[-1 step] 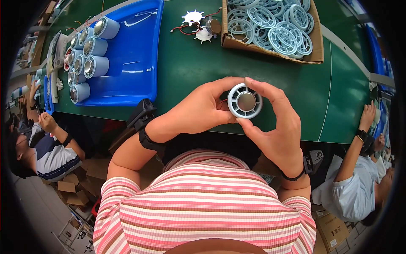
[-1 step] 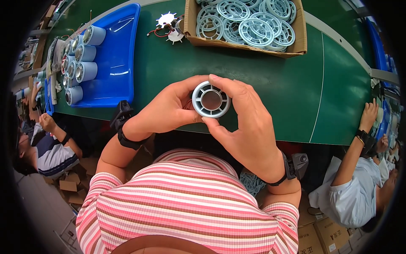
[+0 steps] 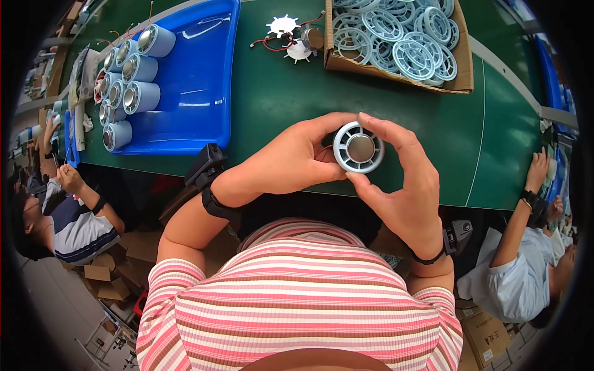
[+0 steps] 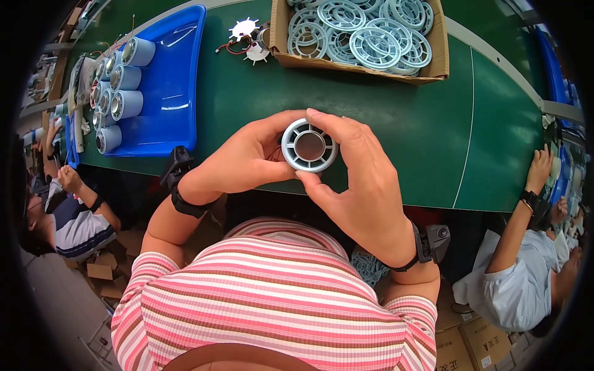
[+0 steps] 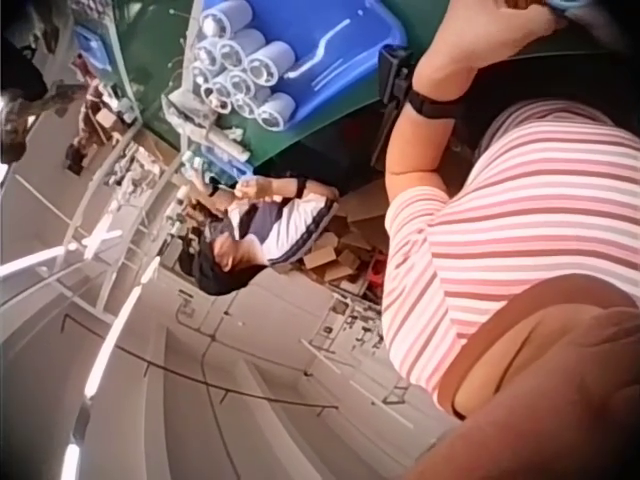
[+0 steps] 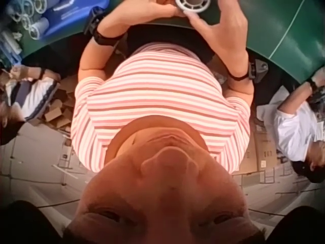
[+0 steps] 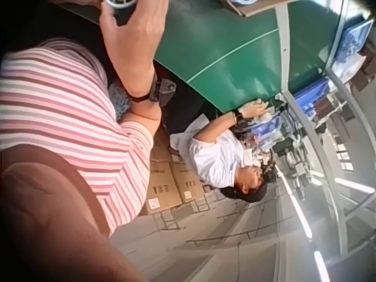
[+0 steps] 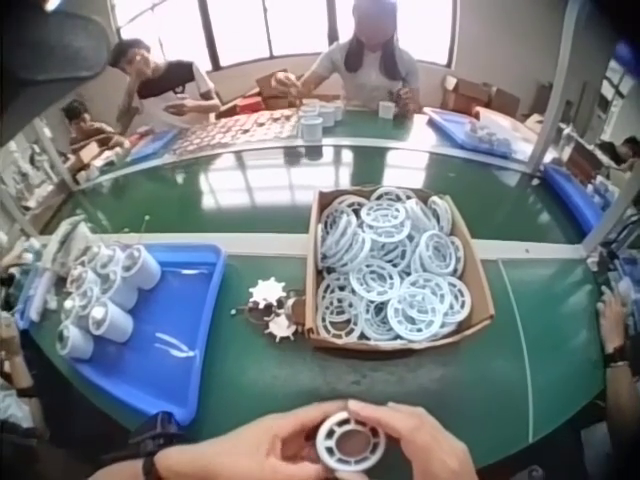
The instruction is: The person assembles components by inserting a motor into a plastic housing, threading wires through a slot, and pressing a cover onto the assembly. After completing several units, the person moves a blue tray and continues assembling more units by fitting motors and covers into housings.
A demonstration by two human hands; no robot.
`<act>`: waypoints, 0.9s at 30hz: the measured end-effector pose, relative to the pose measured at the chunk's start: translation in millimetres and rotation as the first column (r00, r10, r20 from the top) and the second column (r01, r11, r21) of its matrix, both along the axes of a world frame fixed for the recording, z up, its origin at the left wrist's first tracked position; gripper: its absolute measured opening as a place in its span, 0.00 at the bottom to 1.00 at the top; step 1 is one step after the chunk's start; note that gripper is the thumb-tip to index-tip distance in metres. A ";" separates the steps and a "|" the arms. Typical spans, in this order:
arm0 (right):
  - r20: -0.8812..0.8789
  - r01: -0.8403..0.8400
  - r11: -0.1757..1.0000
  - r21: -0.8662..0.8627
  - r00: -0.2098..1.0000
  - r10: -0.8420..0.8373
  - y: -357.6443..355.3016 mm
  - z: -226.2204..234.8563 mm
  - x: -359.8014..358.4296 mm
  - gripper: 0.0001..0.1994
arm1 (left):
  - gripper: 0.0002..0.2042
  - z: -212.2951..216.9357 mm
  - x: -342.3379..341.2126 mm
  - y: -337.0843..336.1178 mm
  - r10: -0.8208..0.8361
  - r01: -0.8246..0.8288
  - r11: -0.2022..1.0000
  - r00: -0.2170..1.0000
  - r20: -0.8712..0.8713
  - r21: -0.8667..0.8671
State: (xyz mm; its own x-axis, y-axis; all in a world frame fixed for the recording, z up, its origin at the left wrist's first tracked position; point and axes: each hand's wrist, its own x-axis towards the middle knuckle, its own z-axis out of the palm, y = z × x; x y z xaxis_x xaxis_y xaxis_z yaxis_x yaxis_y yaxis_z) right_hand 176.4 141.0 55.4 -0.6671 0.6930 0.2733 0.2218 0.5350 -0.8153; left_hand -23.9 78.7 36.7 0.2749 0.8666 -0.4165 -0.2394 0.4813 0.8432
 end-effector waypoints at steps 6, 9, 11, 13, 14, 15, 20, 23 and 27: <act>0.035 0.006 0.997 -0.074 0.999 -0.003 -4.2 2.6 2.5 0.33 | 0.31 6.8 -0.8 -9.4 0.069 -0.074 0.997 0.977 0.203 0.016; -0.033 0.014 0.994 -0.109 0.999 -0.017 -5.2 -6.4 5.0 0.34 | 0.30 13.7 1.7 -5.6 0.116 -0.092 0.984 0.980 0.160 -0.150; -0.068 0.017 0.991 -0.136 0.997 -0.027 -4.9 -8.0 5.6 0.34 | 0.30 7.9 0.9 -6.1 0.090 -0.065 0.985 0.984 0.154 -0.162; -0.054 0.007 0.999 -0.032 0.998 -0.008 -2.7 -7.2 6.3 0.34 | 0.30 6.3 0.5 -5.6 0.076 -0.049 0.983 0.986 0.150 -0.175; -0.046 0.001 1.000 0.020 0.999 0.000 -1.9 -6.5 6.8 0.34 | 0.29 8.4 0.4 -4.5 0.082 -0.053 0.982 0.985 0.152 -0.183; -0.046 0.004 1.000 0.015 0.999 -0.004 -0.8 -5.3 7.0 0.34 | 0.28 10.3 -0.2 -2.9 0.086 -0.056 0.980 0.984 0.154 -0.190; 0.025 0.004 0.996 0.090 1.000 -0.007 -0.2 -3.1 7.4 0.34 | 0.29 10.8 -0.6 0.5 0.075 -0.043 0.980 0.984 0.161 -0.192; 0.013 0.007 0.994 0.111 1.000 -0.009 -0.4 -4.8 9.4 0.34 | 0.29 14.4 3.3 1.8 0.081 -0.053 0.980 0.986 0.143 -0.190; 0.024 -0.023 0.998 0.051 0.999 0.022 1.9 -3.6 13.6 0.35 | 0.29 12.0 6.4 -1.0 0.067 -0.050 0.987 0.992 0.106 -0.155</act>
